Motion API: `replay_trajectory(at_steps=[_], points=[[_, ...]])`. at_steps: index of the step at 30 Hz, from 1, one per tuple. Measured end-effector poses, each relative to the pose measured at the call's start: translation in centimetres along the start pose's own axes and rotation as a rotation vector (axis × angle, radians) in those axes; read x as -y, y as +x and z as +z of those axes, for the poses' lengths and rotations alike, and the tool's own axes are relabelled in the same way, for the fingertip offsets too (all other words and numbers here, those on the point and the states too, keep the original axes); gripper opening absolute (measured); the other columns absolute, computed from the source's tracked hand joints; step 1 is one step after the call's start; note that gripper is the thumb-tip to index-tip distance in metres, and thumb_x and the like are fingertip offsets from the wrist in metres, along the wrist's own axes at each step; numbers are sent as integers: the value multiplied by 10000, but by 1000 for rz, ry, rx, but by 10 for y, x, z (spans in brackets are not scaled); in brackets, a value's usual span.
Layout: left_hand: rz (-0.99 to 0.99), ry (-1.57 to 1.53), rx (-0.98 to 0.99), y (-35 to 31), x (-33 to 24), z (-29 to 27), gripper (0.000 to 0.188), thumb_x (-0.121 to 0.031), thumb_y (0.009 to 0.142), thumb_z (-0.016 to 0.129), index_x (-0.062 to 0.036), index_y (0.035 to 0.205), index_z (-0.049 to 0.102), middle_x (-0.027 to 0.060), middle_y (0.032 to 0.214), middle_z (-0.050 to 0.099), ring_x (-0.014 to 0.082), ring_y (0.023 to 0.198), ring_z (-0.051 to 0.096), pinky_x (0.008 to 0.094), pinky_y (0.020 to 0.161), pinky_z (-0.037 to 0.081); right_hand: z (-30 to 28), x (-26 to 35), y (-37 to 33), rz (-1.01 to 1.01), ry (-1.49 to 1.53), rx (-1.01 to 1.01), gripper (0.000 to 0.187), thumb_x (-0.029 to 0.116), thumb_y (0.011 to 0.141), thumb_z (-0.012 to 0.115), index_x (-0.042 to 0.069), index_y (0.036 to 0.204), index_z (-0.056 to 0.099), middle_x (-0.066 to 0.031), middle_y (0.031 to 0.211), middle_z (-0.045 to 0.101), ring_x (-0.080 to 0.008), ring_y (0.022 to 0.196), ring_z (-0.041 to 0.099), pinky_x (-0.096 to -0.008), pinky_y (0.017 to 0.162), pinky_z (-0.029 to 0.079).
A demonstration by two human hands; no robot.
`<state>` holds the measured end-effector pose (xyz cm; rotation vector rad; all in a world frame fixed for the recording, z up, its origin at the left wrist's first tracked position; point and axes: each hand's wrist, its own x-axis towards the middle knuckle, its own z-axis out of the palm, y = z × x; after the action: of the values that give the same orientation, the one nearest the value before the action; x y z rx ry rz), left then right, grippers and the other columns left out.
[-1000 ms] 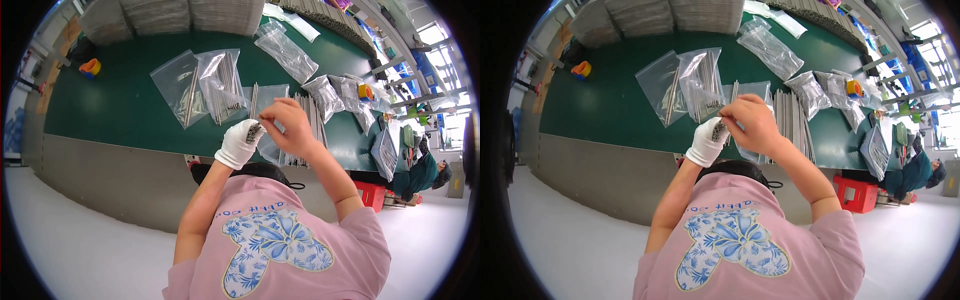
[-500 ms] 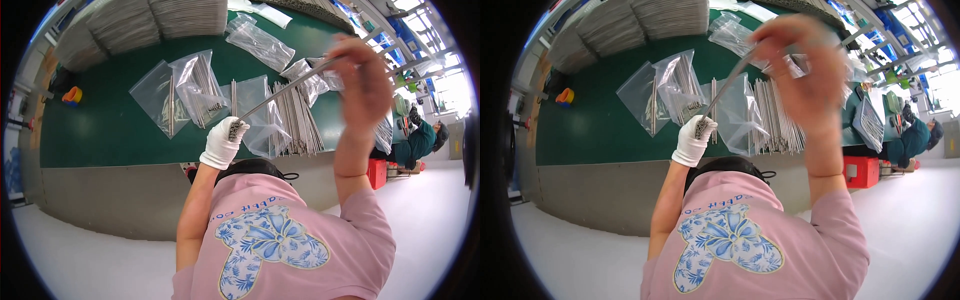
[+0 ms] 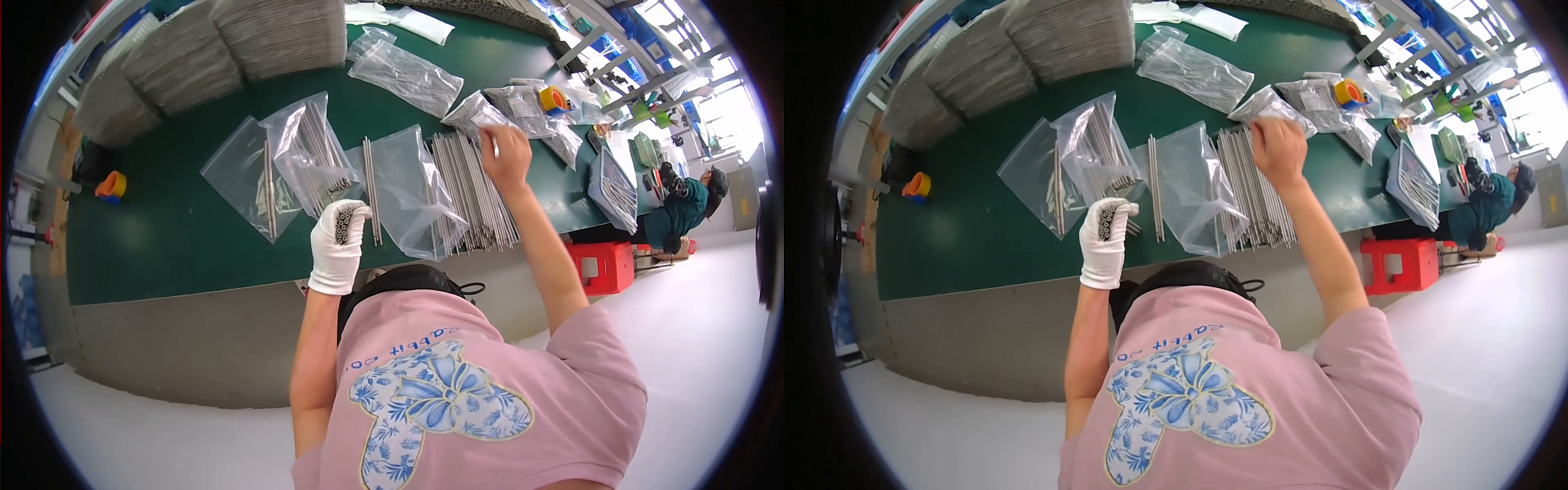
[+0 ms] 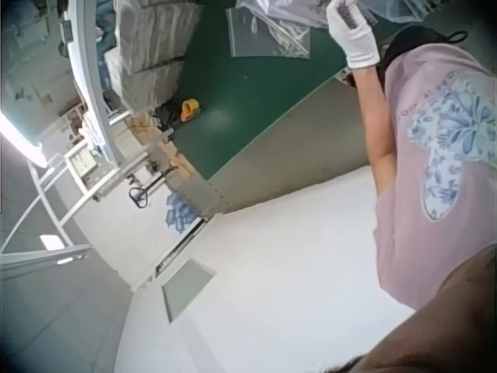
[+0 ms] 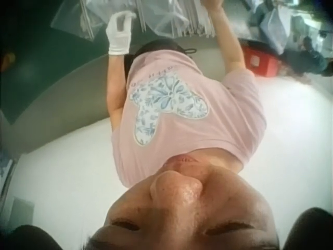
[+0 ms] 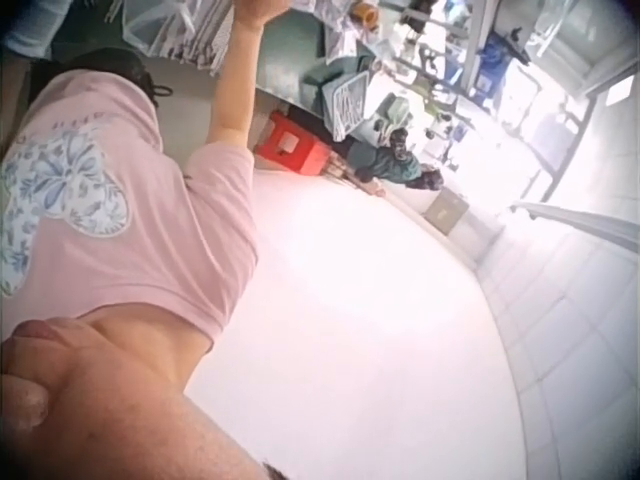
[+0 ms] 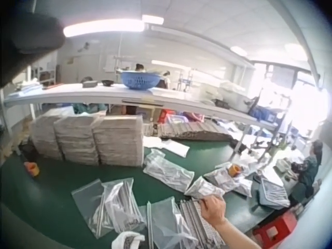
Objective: Packaging metal rods into small plastic bags at a workstation.
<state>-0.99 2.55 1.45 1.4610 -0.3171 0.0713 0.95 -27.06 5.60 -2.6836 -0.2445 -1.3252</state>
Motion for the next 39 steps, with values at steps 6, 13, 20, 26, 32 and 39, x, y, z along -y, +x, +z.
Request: replay_trajectory(at_steps=[6, 13, 20, 26, 32, 39], points=[[-15, -29, -25, -2, -1, -6, 63, -23, 869, 584, -11, 931, 577, 41, 817, 632, 93, 750, 594, 225, 716, 478, -28, 12, -127, 176, -28, 177, 78, 49, 729, 644, 69, 789, 599, -67, 732, 622, -255, 673, 599, -361, 635, 453], [17, -18, 9, -1, -3, -4, 71, -23, 874, 575, -12, 944, 571, 46, 836, 634, 105, 774, 599, 231, 741, 479, -21, 41, -196, 363, -13, 450, 42, 114, 761, 625, 88, 789, 610, -60, 744, 630, -264, 675, 595, -370, 665, 452], [4, 36, 90, 0, -2, -4, 45, -47, 879, 578, -18, 913, 573, 47, 845, 644, 96, 772, 595, 225, 716, 476, -26, 83, -59, 465, 348, 204, 119, 60, 719, 673, 80, 836, 661, -53, 753, 644, -247, 698, 607, -334, 714, 448], [60, 70, 60, 0, -1, -5, 93, -61, 833, 633, -27, 905, 585, 57, 793, 606, 124, 643, 561, 240, 605, 457, -23, 152, 21, 149, 795, 288, 99, 0, 769, 639, 72, 831, 669, -20, 809, 678, -154, 719, 628, -346, 856, 430], [114, 119, 46, 0, 6, -7, 206, 19, 738, 617, -39, 932, 579, 86, 799, 596, 212, 680, 575, 284, 642, 467, -12, 169, 28, -100, 860, 394, 101, 47, 728, 674, 106, 802, 638, -3, 733, 649, -166, 592, 582, -379, 859, 429], [53, 87, 107, -1, 7, -10, 198, 19, 727, 607, -43, 912, 576, 92, 808, 595, 232, 713, 576, 288, 670, 466, -11, 174, 27, -103, 865, 474, 110, 32, 738, 659, 105, 819, 657, 1, 769, 667, -161, 655, 610, -372, 902, 394]])
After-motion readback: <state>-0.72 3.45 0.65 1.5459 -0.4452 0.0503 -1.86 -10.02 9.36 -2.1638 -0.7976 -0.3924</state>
